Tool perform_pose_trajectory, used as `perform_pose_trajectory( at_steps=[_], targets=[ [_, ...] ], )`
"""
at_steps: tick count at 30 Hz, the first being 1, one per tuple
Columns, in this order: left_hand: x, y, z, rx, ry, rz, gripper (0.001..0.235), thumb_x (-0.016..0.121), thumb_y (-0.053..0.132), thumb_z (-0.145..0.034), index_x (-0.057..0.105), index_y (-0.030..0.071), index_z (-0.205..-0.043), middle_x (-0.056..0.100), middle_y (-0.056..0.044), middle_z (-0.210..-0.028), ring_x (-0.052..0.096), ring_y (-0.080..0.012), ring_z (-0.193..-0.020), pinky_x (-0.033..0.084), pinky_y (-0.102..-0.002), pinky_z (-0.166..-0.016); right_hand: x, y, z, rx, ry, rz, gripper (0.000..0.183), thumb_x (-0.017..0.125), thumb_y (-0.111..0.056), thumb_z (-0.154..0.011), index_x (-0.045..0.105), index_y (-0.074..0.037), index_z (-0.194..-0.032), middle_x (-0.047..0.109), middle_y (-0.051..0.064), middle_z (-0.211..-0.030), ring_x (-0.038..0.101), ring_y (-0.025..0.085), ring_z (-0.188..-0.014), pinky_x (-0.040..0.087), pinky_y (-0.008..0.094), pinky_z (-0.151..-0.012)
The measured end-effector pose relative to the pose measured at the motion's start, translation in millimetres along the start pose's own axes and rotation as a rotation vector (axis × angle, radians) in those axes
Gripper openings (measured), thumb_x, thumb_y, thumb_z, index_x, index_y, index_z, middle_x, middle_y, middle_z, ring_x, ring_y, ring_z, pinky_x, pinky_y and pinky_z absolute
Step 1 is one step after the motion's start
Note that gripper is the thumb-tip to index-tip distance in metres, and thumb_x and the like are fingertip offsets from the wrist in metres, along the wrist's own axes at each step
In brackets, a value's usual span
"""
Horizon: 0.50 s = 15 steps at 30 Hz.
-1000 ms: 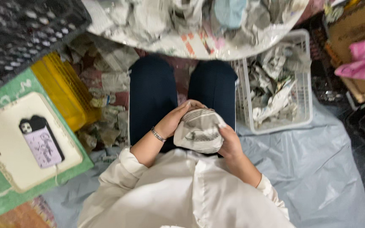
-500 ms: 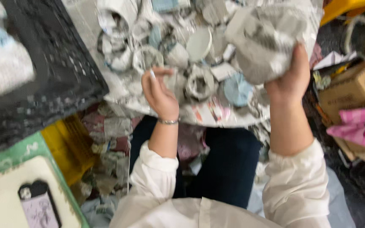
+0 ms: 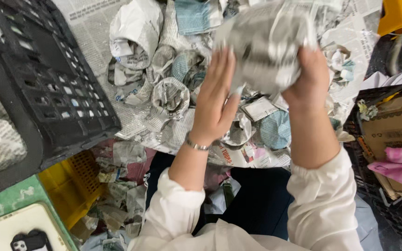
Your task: The person sits on the floor and wraps small ceramic dishes with newspaper. They fold the paper around each item, tuck the edges, and place the wrapped bundles into a nearby white basket.
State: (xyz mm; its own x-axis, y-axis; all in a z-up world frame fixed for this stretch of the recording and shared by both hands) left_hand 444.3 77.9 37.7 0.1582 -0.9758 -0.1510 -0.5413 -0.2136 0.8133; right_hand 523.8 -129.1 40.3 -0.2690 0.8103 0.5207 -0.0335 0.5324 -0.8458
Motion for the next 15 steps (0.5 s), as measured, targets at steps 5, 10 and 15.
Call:
perform_pose_trajectory(
  at_steps=[5,10,15],
  targets=[
    [-5,-13,-6,-0.177,0.034,0.023,0.056,0.025,0.046,-0.119,0.035,0.011,-0.161,0.038,-0.008,-0.167,0.035,-0.0243,-0.159,0.029,-0.041,-0.138,44,11,31,0.067,0.001,-0.115,0.069,0.081,-0.031,-0.096,0.053,0.003,-0.148,0.067,0.013,-0.135,0.066,0.024,-0.124,0.051,0.040,-0.114],
    [-14,-16,-2,-0.278,0.073,0.209,0.055,0.028,0.045,-0.121,0.038,0.007,-0.160,0.042,-0.010,-0.166,0.039,-0.0261,-0.158,0.033,-0.040,-0.134,51,29,40,0.111,0.037,-0.118,0.064,0.080,-0.028,-0.097,0.055,0.006,-0.145,0.066,0.017,-0.135,0.065,0.028,-0.123,0.051,0.043,-0.112],
    [-12,-32,5,-0.395,0.110,0.385,0.057,0.034,0.042,-0.119,0.041,0.002,-0.160,0.046,-0.015,-0.163,0.044,-0.0260,-0.151,0.034,-0.039,-0.131,43,42,52,0.119,0.020,-0.133,0.061,0.078,-0.025,-0.095,0.057,0.009,-0.141,0.067,0.018,-0.136,0.067,0.029,-0.124,0.052,0.044,-0.114]
  ],
)
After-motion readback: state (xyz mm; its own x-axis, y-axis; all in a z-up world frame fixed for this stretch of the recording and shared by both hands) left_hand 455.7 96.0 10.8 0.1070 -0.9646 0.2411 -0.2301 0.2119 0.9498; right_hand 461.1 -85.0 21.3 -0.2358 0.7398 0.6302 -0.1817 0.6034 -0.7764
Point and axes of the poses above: each hand's wrist, its own z-axis away from the middle knuckle, its own x-axis out of the palm, y = z × x, the point moved 7 cm from there along -z, towards the middle knuckle
